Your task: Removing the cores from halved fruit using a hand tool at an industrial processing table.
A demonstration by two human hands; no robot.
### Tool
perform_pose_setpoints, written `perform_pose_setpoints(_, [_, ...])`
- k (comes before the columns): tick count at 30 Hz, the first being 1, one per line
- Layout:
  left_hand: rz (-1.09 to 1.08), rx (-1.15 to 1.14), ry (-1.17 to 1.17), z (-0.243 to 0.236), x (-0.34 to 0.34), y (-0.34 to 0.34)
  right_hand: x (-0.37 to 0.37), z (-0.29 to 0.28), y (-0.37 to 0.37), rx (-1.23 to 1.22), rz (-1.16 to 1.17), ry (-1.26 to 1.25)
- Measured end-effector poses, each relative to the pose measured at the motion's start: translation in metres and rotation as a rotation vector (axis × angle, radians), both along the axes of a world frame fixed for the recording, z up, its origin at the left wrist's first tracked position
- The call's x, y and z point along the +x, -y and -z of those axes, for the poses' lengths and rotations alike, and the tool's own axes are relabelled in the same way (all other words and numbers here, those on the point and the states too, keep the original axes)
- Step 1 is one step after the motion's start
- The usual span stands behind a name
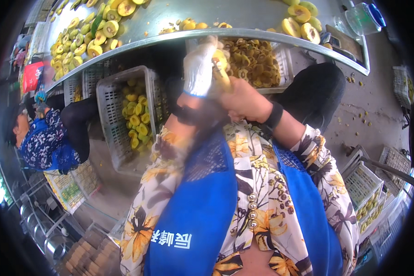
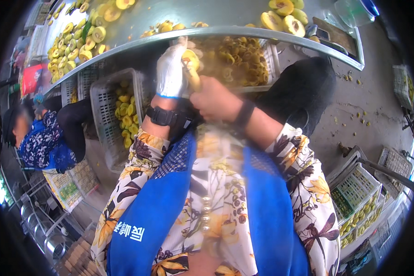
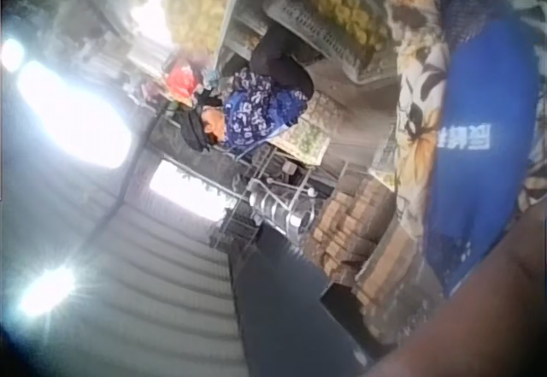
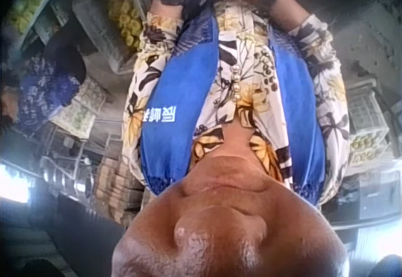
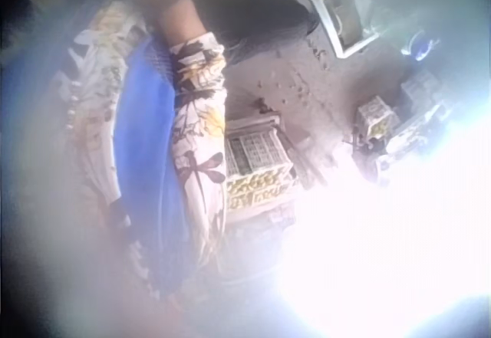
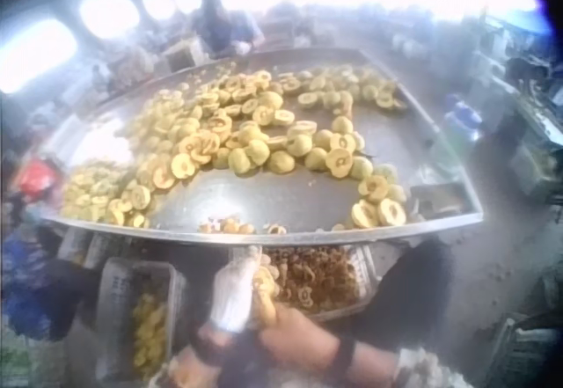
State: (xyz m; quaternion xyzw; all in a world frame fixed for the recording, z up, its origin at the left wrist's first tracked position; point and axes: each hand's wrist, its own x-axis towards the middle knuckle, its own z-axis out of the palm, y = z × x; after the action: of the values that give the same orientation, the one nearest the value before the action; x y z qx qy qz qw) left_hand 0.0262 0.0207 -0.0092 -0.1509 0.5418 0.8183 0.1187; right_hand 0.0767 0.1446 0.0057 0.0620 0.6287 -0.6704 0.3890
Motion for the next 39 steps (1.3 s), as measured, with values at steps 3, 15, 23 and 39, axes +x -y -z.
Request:
perform_pose_setpoints(3, [-0.012, 0.014, -0.032, 0.010, 0.001, 0.000, 0.001, 0.004, -0.007, -0.208, -0.018, 0.129])
perform_pose_setpoints(15, [-0.042, -0.178, -0.004, 0.003, -0.005, -0.001, -0.008, 0.019, -0.007, -0.592, -0.165, 0.374])
perform_pose_setpoints(23, [-0.626, -0.331, 0.011, 0.056, -0.007, 0.189, -0.018, 0.031, -0.009, -0.334, -0.129, 0.130])
perform_pose_setpoints(39, [0.863, -1.399, -0.679, -0.006, -0.138, -0.146, 0.014, 0.095, -0.039, 0.712, -0.130, -0.723])
